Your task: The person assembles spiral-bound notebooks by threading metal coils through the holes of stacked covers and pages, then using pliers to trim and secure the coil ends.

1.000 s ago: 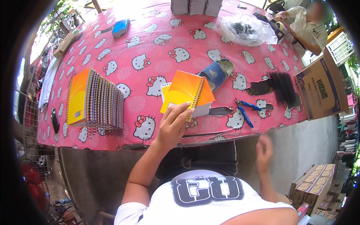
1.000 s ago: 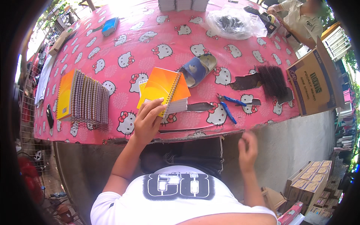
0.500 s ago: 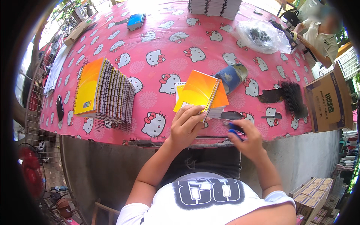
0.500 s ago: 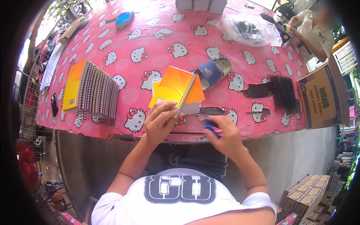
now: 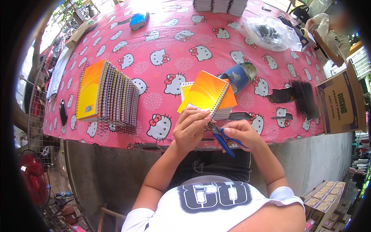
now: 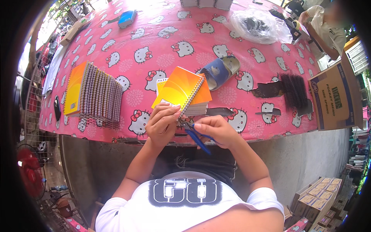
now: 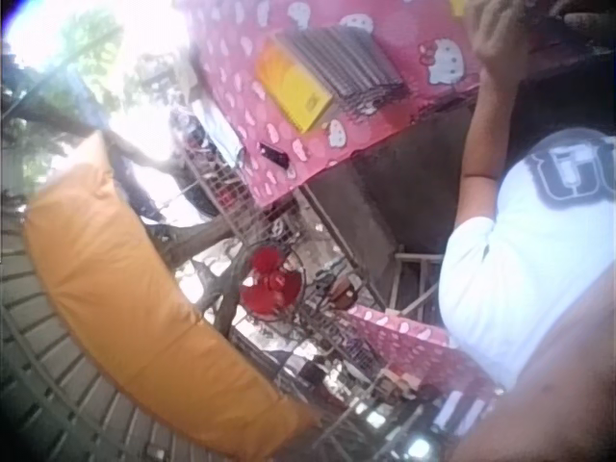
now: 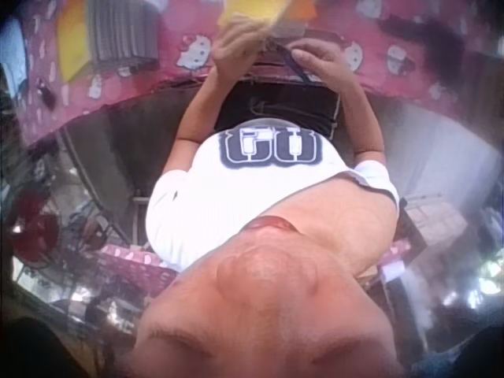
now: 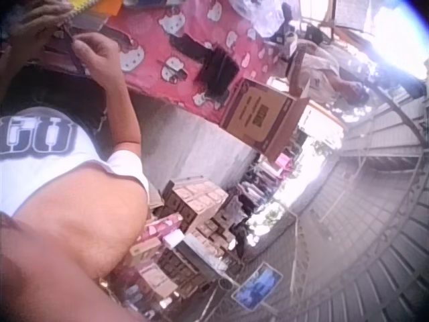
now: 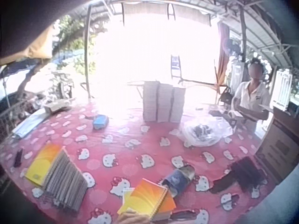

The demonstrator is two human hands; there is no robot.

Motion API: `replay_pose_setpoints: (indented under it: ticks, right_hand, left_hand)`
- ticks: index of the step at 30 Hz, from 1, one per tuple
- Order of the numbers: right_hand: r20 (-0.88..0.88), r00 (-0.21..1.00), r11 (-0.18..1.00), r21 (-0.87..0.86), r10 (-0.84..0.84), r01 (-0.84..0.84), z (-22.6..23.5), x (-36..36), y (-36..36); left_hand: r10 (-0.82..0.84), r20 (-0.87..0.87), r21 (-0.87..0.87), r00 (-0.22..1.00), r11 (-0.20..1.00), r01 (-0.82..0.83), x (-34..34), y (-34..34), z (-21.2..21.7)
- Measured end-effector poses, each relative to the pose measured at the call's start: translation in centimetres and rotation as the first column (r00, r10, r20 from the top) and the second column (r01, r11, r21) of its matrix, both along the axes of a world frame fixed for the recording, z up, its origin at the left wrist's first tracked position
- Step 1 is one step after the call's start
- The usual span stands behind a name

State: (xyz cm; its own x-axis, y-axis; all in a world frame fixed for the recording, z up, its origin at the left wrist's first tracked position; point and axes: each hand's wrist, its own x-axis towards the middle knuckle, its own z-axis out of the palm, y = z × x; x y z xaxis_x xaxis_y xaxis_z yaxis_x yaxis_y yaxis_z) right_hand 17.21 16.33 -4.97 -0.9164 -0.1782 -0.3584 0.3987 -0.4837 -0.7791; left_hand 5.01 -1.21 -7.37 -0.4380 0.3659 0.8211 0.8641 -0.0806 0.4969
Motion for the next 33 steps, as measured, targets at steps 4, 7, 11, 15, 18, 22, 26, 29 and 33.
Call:
replay_pose_setpoints:
  ticks: [4, 7, 11, 15, 18, 22, 26, 29, 33]
  right_hand:
    - [-0.359, 0.918, 0.336, 0.854, -0.170, 0.396, -0.3, 3.2, 2.8]
    - [-0.380, 0.921, -0.250, 0.903, -0.087, 0.349, -2.6, 5.4, 7.1]
    - [-0.543, 0.817, -0.343, 0.742, 0.196, 0.576, 3.9, 1.2, 1.9]
    - [-0.473, 0.553, -0.094, 0.696, 0.686, 0.712, 6.8, -6.5, -0.9]
    - [-0.625, 0.301, 0.044, 0.474, 0.720, 0.880, 11.0, -12.2, -1.0]
    - [-0.873, 0.467, 0.882, 0.103, -0.141, 0.460, 17.5, -18.6, -8.9]
    - [-0.810, 0.537, 0.604, 0.556, 0.238, 0.571, 10.5, -27.9, -15.4]
    - [-0.866, 0.446, 0.657, 0.473, 0.225, 0.587, 7.7, -28.9, -17.8]
    - [-0.851, 0.429, 0.525, 0.524, 0.302, 0.671, 7.6, -28.8, -17.7]
  left_hand:
    - [0.027, 0.015, -0.012, 1.000, 1.000, -0.027, 0.0, -0.5, 0.5]
    - [0.025, 0.052, 0.000, 0.998, 1.000, -0.025, -0.1, -0.5, 1.8]
    - [0.029, 0.030, -0.009, 0.999, 1.000, -0.028, 0.1, 0.0, 2.9]
    - [0.089, 0.112, -0.061, 0.990, 0.995, -0.083, -0.5, -1.1, 5.8]
    - [0.409, 0.069, 0.022, 0.910, 0.911, -0.412, -0.4, -8.0, 10.4]
    - [0.619, 0.326, 0.422, 0.715, 0.581, -0.696, -4.4, -15.8, 11.3]
    - [0.299, 0.560, 0.469, 0.773, 0.654, -0.593, -10.8, -16.6, 8.3]
    - [0.599, 0.432, 0.143, 0.674, 0.693, -0.707, -11.5, -16.9, 7.4]
    - [0.523, 0.558, 0.243, 0.645, 0.640, -0.729, -11.4, -16.3, 7.8]
